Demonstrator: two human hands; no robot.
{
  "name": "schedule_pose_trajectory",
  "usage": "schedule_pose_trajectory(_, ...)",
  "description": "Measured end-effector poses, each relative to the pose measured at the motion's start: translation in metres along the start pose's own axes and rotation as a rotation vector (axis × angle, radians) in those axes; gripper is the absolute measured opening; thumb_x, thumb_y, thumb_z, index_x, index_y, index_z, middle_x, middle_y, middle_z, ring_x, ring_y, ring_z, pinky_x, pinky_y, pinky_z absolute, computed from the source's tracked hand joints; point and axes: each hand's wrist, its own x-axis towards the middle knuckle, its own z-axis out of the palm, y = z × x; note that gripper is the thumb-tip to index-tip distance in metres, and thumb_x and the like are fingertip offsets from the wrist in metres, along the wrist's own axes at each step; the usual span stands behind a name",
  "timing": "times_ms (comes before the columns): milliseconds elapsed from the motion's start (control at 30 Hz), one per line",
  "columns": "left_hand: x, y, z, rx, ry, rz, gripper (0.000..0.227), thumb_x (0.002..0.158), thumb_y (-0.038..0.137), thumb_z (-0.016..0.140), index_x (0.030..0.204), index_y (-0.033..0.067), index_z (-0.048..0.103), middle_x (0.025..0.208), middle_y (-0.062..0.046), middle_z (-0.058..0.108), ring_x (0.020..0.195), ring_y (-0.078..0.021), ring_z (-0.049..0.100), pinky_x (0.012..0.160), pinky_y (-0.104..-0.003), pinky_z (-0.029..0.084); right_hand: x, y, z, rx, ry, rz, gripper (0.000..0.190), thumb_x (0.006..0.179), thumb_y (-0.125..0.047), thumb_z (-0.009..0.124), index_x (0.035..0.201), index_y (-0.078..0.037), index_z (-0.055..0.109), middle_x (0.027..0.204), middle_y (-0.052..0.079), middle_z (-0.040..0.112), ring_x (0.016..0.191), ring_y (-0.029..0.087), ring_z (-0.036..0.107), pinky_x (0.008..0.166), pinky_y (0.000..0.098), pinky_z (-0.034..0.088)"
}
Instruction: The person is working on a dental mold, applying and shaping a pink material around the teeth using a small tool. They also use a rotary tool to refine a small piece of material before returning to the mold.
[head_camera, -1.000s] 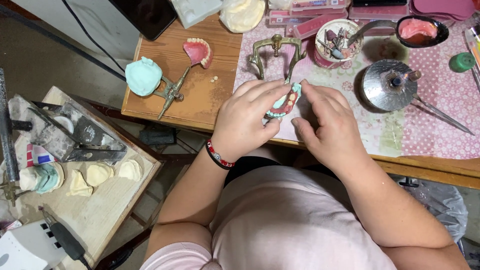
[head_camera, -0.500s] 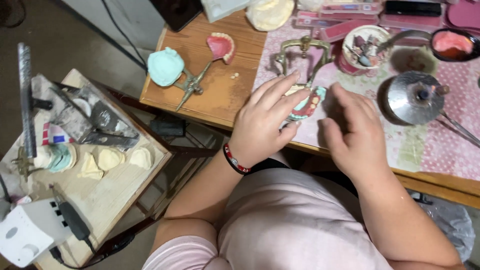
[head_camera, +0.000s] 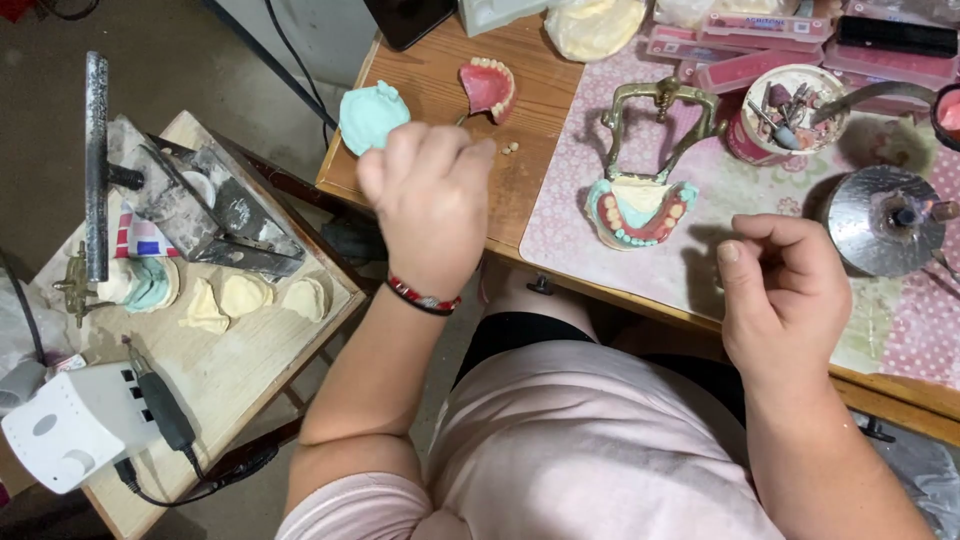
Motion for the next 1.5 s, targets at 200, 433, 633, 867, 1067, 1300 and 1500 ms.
schedule_pose_trajectory(200,0.006,0.002,0.027,0.070,-0.071,0.081,0.021,0.067,0.005,0.077,0.066,0.0110,0.057,0.083,0.000,0.051,0.090,-0.0277,0.045,0.079,-0.043,0.030,0.002,-0.001,-0.003,-0.122,0.004,-0.125,0.018,0.113,-0.008,0.066,0.125,0.005,0.064,0.114,0.015,0.064,0.099,0.023,0.058,0.093,0.0332,0.047)
schedule_pose_trajectory(433,0.006,0.000,0.041,0.037,-0.110,0.065,0.031,0.081,0.002,0.076,0.061,0.0121,0.056,0.078,0.002,0.047,0.088,-0.0267,0.045,0.080,-0.043,0.029,0.004,-0.005,-0.003,-0.125,-0.011,-0.097,0.018,0.111,-0.009,0.065,0.124,0.005,0.065,0.113,0.015,0.064,0.099,0.022,0.060,0.093,0.0326,0.048)
schedule_pose_trajectory(633,0.013,0.000,0.029,0.089,-0.116,0.113,0.027,0.057,-0.006,0.073,0.061,0.0111,0.052,0.076,0.000,0.045,0.084,-0.0270,0.042,0.077,-0.043,0.030,0.002,-0.003,-0.004,-0.166,-0.006,-0.116,0.015,0.111,-0.007,0.066,0.122,0.003,0.067,0.114,0.015,0.067,0.101,0.024,0.062,0.094,0.0347,0.048)
schedule_pose_trajectory(867,0.013,0.040,-0.015,-0.483,0.028,0.043,0.012,0.102,0.019,0.066,0.098,0.0221,0.077,0.099,0.001,0.067,0.098,-0.0240,0.055,0.089,-0.043,0.028,0.005,-0.017,-0.006,0.076,-0.021,-0.120,0.011,0.110,-0.007,0.065,0.114,0.004,0.065,0.107,0.014,0.065,0.098,0.022,0.062,0.091,0.0312,0.049)
schedule_pose_trajectory(1067,0.014,0.093,-0.040,-0.873,-0.135,-0.022,0.013,0.103,0.021,0.067,0.110,0.0262,0.077,0.103,0.005,0.066,0.102,-0.0221,0.060,0.098,-0.042,0.036,0.018,-0.069,-0.006,0.313,-0.321,-0.031,0.017,0.099,-0.013,0.067,0.111,-0.003,0.072,0.101,0.008,0.070,0.093,0.016,0.065,0.090,0.0279,0.050)
schedule_pose_trajectory(1300,0.014,0.112,-0.037,-0.808,0.013,0.019,0.013,0.101,0.017,0.076,0.104,0.0291,0.077,0.102,0.010,0.067,0.099,-0.0188,0.061,0.094,-0.038,0.034,0.011,-0.061,-0.008,0.621,-0.282,0.185,0.016,0.097,-0.016,0.070,0.104,-0.003,0.070,0.089,0.004,0.065,0.062,0.009,0.053,0.052,0.0184,0.047)
schedule_pose_trajectory(1500,0.021,0.113,-0.040,-0.810,-0.117,0.002,0.014,0.095,0.021,0.081,0.104,0.0310,0.078,0.099,0.010,0.067,0.101,-0.0174,0.061,0.096,-0.040,0.035,0.016,-0.063,-0.019,0.583,-0.380,0.195,0.019,0.100,-0.024,0.066,0.101,-0.005,0.067,0.076,0.002,0.059,0.063,0.008,0.052,0.053,0.0193,0.048)
